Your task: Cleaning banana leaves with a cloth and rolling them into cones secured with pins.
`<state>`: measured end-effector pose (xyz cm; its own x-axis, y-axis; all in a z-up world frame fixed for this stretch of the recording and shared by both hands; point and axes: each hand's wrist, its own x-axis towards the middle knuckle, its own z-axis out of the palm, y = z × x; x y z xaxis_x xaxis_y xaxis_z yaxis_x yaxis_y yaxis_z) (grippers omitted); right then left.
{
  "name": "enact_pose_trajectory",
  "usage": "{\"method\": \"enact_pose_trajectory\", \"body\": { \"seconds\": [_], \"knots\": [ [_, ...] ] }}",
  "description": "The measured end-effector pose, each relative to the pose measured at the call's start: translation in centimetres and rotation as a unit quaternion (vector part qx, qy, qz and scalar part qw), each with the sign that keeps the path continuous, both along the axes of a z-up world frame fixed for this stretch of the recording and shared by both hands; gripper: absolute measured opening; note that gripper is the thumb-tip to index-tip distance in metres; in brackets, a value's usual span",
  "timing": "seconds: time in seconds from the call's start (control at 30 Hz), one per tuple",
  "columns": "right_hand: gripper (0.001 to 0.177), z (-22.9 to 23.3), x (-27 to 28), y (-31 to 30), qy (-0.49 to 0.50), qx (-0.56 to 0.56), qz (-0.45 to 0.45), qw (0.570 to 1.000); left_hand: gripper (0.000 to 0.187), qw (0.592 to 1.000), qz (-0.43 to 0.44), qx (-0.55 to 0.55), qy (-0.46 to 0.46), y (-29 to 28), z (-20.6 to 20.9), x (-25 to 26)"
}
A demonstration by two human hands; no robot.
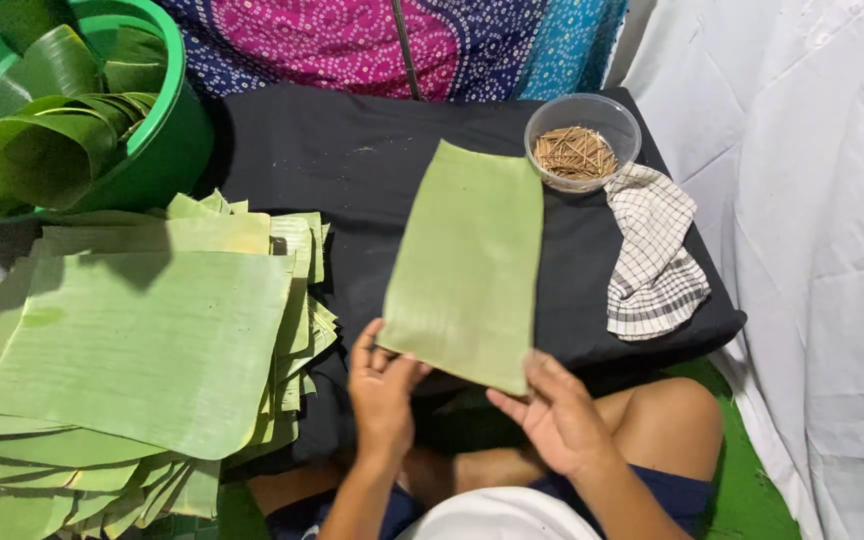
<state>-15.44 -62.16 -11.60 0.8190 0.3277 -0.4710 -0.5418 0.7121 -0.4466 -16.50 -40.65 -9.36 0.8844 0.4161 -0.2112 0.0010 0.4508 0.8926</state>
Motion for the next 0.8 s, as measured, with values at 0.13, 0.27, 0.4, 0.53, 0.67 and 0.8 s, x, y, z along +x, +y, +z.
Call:
{"method": "enact_pose_trajectory", "body": {
  "seconds": [0.13, 0.27, 0.4, 0.53, 0.67, 0.8],
  "knots": [
    [0.035, -0.5, 1.0, -1.0, 0.006, 0.012, -0.05, 0.999, 0.061, 0.999, 0.023, 0.011, 0.026, 2.9, -0.1, -0.3],
    [0.044, 1.2, 1.0, 1.3, -0.025, -0.123, 0.051, 0.991, 0.061, 0.999, 0.02, -0.042, -0.005, 3.5, -0.1, -0.5],
    [0.045, -0.5, 0.3, 2.9, -0.071, -0.104, 0.101, 0.987, 0.057, 0.999, 0.038, -0.025, -0.009, 1.4, 0.2, -1.0],
    [0.038, 0.1, 2.3, 0.6, -0.098, -0.175, 0.216, 0.956, 0.052, 0.999, -0.019, 0.014, -0.037, 2.3, -1.9, -1.5],
    [0.044, 1.6, 7.9, -6.4, -0.34, -0.703, -0.055, 0.623, 0.047, 0.999, -0.031, 0.017, -0.015, 4.3, -1.2, -0.7],
    [0.072, 2.1, 12.8, -9.8, -0.36, -0.832, -0.145, 0.397, 0.048, 0.995, -0.1, -0.003, -0.005, 5.3, 0.6, 1.1]
  ]
}}
